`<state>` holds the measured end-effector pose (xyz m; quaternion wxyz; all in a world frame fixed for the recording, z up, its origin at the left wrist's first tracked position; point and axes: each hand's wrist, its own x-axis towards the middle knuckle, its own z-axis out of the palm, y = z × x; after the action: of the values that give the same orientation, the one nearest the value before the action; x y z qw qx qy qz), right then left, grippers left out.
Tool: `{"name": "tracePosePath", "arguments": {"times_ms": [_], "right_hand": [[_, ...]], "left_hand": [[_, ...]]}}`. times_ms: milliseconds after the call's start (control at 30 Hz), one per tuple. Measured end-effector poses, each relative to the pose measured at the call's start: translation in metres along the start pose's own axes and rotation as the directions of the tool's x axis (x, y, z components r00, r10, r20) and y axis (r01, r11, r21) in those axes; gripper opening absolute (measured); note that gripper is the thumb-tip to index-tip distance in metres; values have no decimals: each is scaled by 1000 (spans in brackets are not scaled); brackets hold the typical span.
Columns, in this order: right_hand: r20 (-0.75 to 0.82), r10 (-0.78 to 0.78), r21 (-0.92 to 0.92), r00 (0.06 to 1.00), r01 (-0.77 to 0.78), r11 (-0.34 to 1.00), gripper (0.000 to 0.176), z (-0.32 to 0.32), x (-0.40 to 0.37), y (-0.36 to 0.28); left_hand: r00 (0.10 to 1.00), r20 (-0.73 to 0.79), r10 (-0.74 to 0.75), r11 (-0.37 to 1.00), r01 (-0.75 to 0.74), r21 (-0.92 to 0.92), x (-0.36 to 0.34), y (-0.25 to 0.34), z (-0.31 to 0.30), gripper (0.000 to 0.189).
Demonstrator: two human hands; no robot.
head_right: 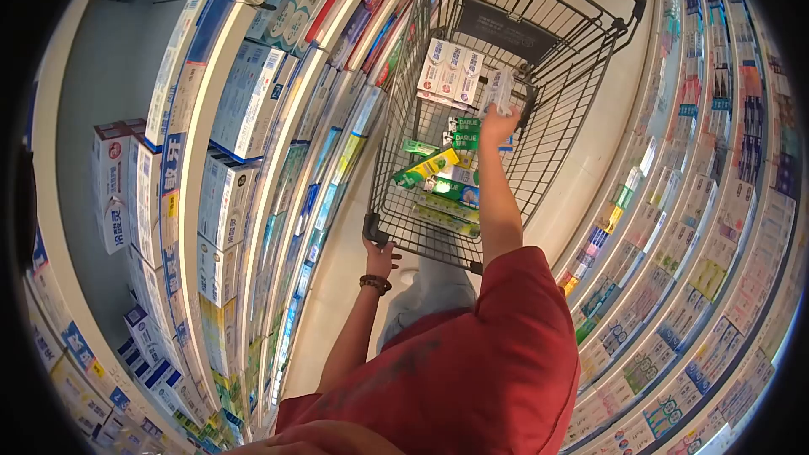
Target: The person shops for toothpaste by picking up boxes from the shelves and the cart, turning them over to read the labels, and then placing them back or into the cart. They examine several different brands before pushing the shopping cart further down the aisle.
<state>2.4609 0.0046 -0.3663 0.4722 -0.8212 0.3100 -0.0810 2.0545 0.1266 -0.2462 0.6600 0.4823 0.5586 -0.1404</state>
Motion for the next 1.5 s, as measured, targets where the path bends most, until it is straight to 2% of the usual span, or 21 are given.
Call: {"name": "tracePosePath", "arguments": {"times_ms": [100,133,167,200,233,300,400,467,500,567,667,767,800,900,933,1033,1200,1333,1433,1467,1500], "right_hand": [[219,-145,159,965,111,981,51,-82,-63,-26],[392,-77,267,917,-33,963,49,-116,-90,-40],[565,-35,336,824,-191,922,47,-153,-118,-62],[727,-14,355,687,-358,863,45,-192,-150,-80],[843,-34,309,537,-431,848,43,-228,-181,-95],[932,-154,281,328,-383,880,41,-281,-242,-108],[958,-287,277,-1,-264,924,41,-348,-329,-134],[932,-316,266,-178,-257,929,40,-384,-390,-156],[904,-352,329,-244,-131,935,45,-392,-412,-157],[876,-310,321,-370,-35,947,44,-408,-452,-160],[873,-348,379,-343,25,925,37,-431,-515,-161],[892,-368,354,-261,-101,930,27,-453,-583,-159],[877,-379,375,-297,-72,924,33,-452,-606,-150],[921,-164,142,-354,-87,986,49,-456,-631,-142],[902,-172,120,-396,-154,981,45,-455,-638,-141],[895,-207,145,-394,-182,973,39,-446,-662,-134],[911,-195,88,-363,-291,953,29,-416,-700,-123],[922,-191,143,-336,-161,977,27,-392,-723,-133],[822,-415,462,-389,32,886,38,-375,-737,-150],[740,-532,592,-411,23,806,41,-371,-749,-160],[709,-562,635,-426,38,772,42,-364,-757,-169]], "left_hand": [[999,22,23,995,-25,92,-9,-17,-26,94],[996,-10,87,988,-85,126,-26,-15,-36,93],[980,-32,194,975,-190,116,-43,-18,-47,88],[957,-42,285,957,-283,64,-59,-24,-61,83],[927,-51,371,928,-372,-9,-83,-26,-77,70],[833,-81,548,826,-554,-109,-141,-27,-114,52],[626,-233,744,599,-780,-181,-256,-37,-171,51],[505,-340,793,444,-862,-244,-324,-60,-202,55],[473,-400,785,385,-878,-283,-352,-76,-214,56],[465,-437,770,436,-883,-170,-407,-102,-235,51],[534,-539,652,424,-845,-324,-436,-151,-257,42],[542,-715,442,307,-840,-447,-459,-179,-268,33],[549,-766,335,230,-836,-498,-462,-196,-279,34],[589,-772,239,215,-807,-550,-467,-218,-296,35],[565,-791,233,174,-825,-538,-468,-219,-300,37],[527,-840,131,128,-849,-513,-458,-221,-319,34],[556,-829,58,171,-824,-540,-447,-208,-360,23],[434,-900,28,298,-863,-407,-437,-187,-398,20],[270,-961,57,341,-910,-235,-429,-171,-424,28],[169,-980,104,337,-933,-125,-432,-160,-430,32],[109,-985,134,347,-936,-56,-435,-150,-437,32]]}}
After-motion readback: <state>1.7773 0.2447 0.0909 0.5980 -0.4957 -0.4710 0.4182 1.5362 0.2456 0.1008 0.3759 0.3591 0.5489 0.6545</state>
